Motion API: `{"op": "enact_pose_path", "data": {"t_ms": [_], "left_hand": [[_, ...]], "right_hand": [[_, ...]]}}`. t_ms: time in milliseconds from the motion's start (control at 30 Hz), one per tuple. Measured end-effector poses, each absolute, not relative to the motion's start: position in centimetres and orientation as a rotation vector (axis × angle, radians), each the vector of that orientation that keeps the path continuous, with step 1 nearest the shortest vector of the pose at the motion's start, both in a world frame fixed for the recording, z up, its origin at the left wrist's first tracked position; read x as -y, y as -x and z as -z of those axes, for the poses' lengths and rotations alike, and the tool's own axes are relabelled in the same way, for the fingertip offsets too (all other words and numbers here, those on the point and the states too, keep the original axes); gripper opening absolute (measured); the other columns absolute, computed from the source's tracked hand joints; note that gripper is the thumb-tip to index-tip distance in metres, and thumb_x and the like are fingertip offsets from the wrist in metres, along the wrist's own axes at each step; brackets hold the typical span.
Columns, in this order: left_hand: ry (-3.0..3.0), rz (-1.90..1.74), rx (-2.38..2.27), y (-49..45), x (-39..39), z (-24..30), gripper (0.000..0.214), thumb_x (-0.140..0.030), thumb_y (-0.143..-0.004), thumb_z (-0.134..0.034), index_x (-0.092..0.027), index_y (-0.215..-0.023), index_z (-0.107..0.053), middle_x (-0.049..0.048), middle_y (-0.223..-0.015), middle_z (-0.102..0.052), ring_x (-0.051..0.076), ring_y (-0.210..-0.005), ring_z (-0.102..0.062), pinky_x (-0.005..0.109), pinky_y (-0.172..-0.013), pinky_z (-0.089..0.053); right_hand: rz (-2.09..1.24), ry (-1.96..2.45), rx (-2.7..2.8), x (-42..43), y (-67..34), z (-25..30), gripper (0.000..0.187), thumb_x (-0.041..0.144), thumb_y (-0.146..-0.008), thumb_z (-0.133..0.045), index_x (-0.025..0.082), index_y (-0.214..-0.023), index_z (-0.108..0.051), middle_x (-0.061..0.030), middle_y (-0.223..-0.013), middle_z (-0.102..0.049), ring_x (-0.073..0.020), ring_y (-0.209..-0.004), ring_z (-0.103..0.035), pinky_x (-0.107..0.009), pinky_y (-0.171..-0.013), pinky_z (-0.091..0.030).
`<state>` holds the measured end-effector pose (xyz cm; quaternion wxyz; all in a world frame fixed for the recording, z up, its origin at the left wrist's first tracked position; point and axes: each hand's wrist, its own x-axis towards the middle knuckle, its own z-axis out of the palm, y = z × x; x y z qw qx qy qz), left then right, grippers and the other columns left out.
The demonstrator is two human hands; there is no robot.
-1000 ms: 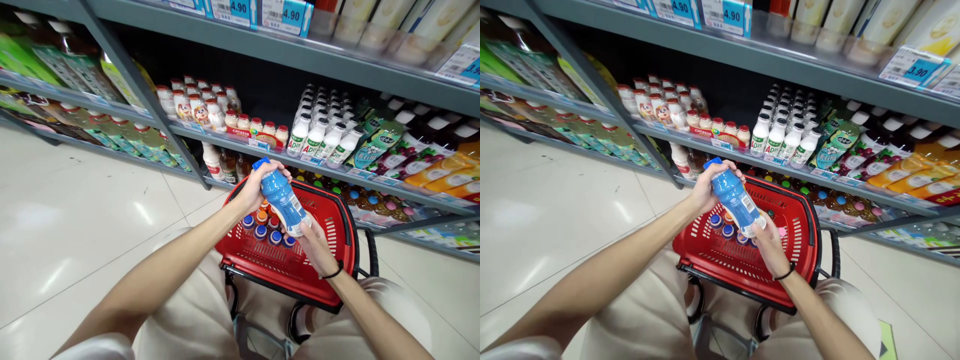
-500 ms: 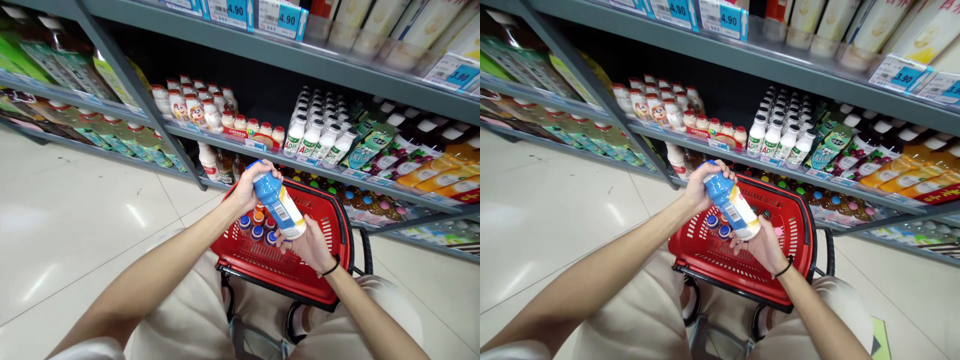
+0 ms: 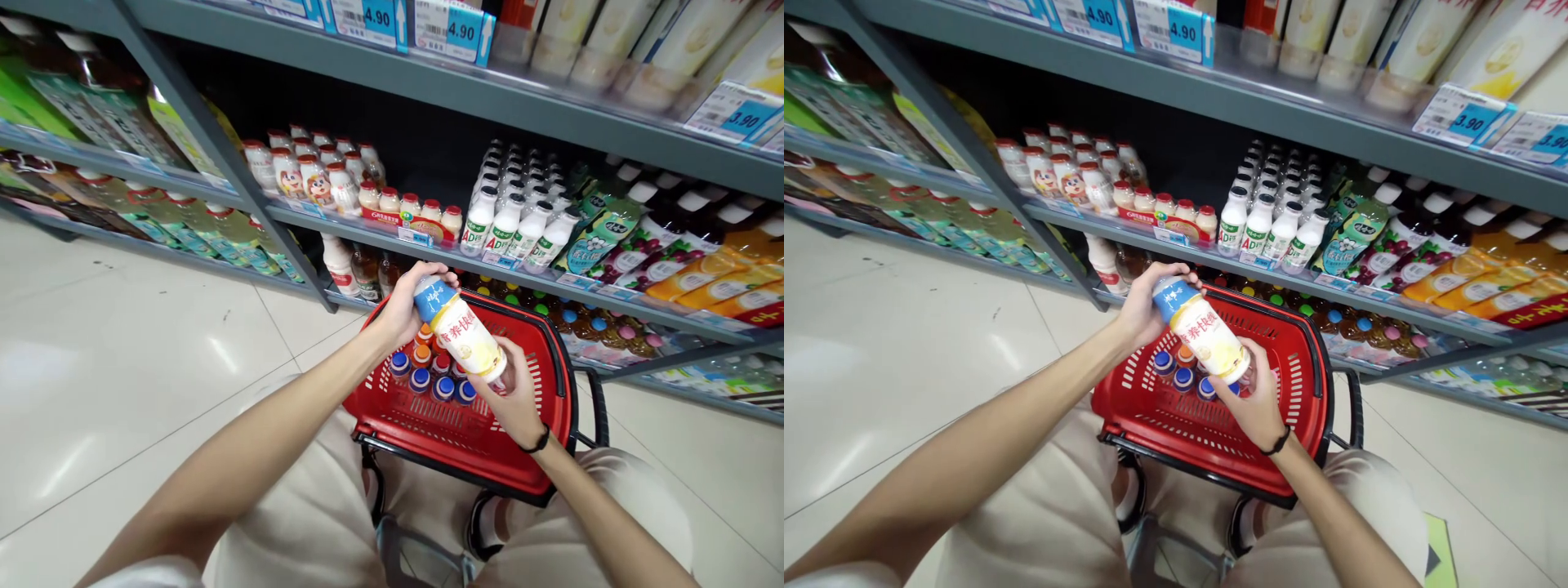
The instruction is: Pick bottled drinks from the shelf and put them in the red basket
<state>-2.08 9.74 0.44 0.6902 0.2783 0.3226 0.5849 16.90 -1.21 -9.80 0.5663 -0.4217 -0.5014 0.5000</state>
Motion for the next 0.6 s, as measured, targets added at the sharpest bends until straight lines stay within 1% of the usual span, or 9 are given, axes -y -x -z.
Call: {"op": "enact_pose_path", "data": {"t_ms": [100, 167, 233, 300, 367, 400, 467, 533, 600], "left_hand": [[-0.605, -1.275, -0.678, 2.1, -9.7, -0.2, 0.019, -0.031, -0.072, -0.076, -0.015, -0.079, -0.068, 0.0017, -0.074, -0.069, 0.016, -0.074, -0.068, 0.032, -0.084, -0.059], [-0.594, -1.281, -0.64, 2.1, -9.7, -0.2, 0.017, -0.031, -0.073, -0.074, -0.017, -0.076, -0.066, 0.0006, -0.071, -0.067, 0.016, -0.073, -0.067, 0.031, -0.082, -0.058], [-0.608, -1.304, -0.61, 2.2, -9.6, -0.3, 0.016, -0.031, -0.074, -0.072, -0.018, -0.074, -0.063, -0.0001, -0.07, -0.066, 0.016, -0.072, -0.066, 0.031, -0.08, -0.058], [-0.648, -1.322, -0.595, 2.4, -9.7, -0.4, 0.014, -0.03, -0.074, -0.07, -0.018, -0.072, -0.062, -0.0003, -0.068, -0.064, 0.016, -0.071, -0.066, 0.031, -0.08, -0.058], [-0.676, -1.332, -0.596, 2.5, -9.8, -0.6, 0.013, -0.029, -0.073, -0.069, -0.018, -0.07, -0.063, -0.0002, -0.066, -0.063, 0.016, -0.069, -0.066, 0.032, -0.08, -0.058], [-0.681, -1.338, -0.601, 2.6, -9.9, -0.6, 0.013, -0.029, -0.073, -0.068, -0.018, -0.07, -0.063, -0.0001, -0.066, -0.063, 0.016, -0.069, -0.065, 0.032, -0.08, -0.058], [-0.675, -1.349, -0.618, 2.6, -10.0, -0.7, 0.014, -0.03, -0.073, -0.067, -0.017, -0.071, -0.064, 0.0003, -0.065, -0.063, 0.016, -0.068, -0.065, 0.031, -0.079, -0.058], [-0.661, -1.354, -0.639, 2.6, -10.1, -0.7, 0.016, -0.033, -0.074, -0.067, -0.017, -0.072, -0.065, 0.001, -0.066, -0.064, 0.016, -0.068, -0.065, 0.031, -0.078, -0.058], [-0.641, -1.349, -0.653, 2.6, -10.1, -0.7, 0.018, -0.034, -0.073, -0.068, -0.016, -0.073, -0.066, 0.0014, -0.067, -0.064, 0.016, -0.068, -0.065, 0.031, -0.076, -0.057]], "right_hand": [[-1.103, 1.018, 1.156, 1.3, -16.9, 9.5, 0.074, 0.021, -0.071, -0.094, 0.025, -0.135, -0.058, -0.0129, -0.142, -0.061, -0.0292, -0.129, -0.061, -0.041, -0.109, -0.053], [-1.172, 0.985, 1.089, 1.2, -16.7, 8.9, 0.079, 0.023, -0.069, -0.096, 0.026, -0.137, -0.055, -0.0126, -0.141, -0.061, -0.0292, -0.128, -0.062, -0.041, -0.106, -0.055], [-1.413, 0.911, 0.984, 1.2, -16.3, 8.3, 0.071, 0.038, -0.076, -0.092, 0.025, -0.135, -0.055, -0.0128, -0.132, -0.067, -0.0299, -0.119, -0.067, -0.042, -0.096, -0.06], [-1.756, 0.802, 0.877, 1.1, -16.0, 7.9, 0.062, 0.061, -0.087, -0.076, 0.02, -0.129, -0.059, -0.0146, -0.116, -0.073, -0.0312, -0.105, -0.072, -0.044, -0.081, -0.063], [-1.961, 0.714, 0.82, 1.0, -15.8, 7.7, 0.063, 0.071, -0.093, -0.061, 0.016, -0.122, -0.062, -0.0149, -0.101, -0.075, -0.0309, -0.091, -0.074, -0.043, -0.071, -0.063], [-1.973, 0.7, 0.816, 1.0, -15.8, 7.8, 0.061, 0.071, -0.094, -0.06, 0.015, -0.12, -0.063, -0.0143, -0.096, -0.076, -0.0299, -0.087, -0.074, -0.042, -0.068, -0.062], [-1.886, 0.711, 0.843, 0.9, -15.8, 7.9, 0.054, 0.064, -0.096, -0.063, 0.016, -0.12, -0.064, -0.0129, -0.095, -0.076, -0.0276, -0.083, -0.074, -0.04, -0.067, -0.062], [-1.768, 0.741, 0.889, 0.9, -15.9, 8.1, 0.051, 0.059, -0.096, -0.067, 0.017, -0.125, -0.062, -0.0126, -0.104, -0.077, -0.0266, -0.087, -0.074, -0.04, -0.072, -0.064], [-1.598, 0.789, 0.951, 1.0, -16.0, 8.4, 0.051, 0.049, -0.09, -0.078, 0.021, -0.13, -0.061, -0.0109, -0.118, -0.075, -0.0258, -0.1, -0.074, -0.039, -0.084, -0.064]]}}
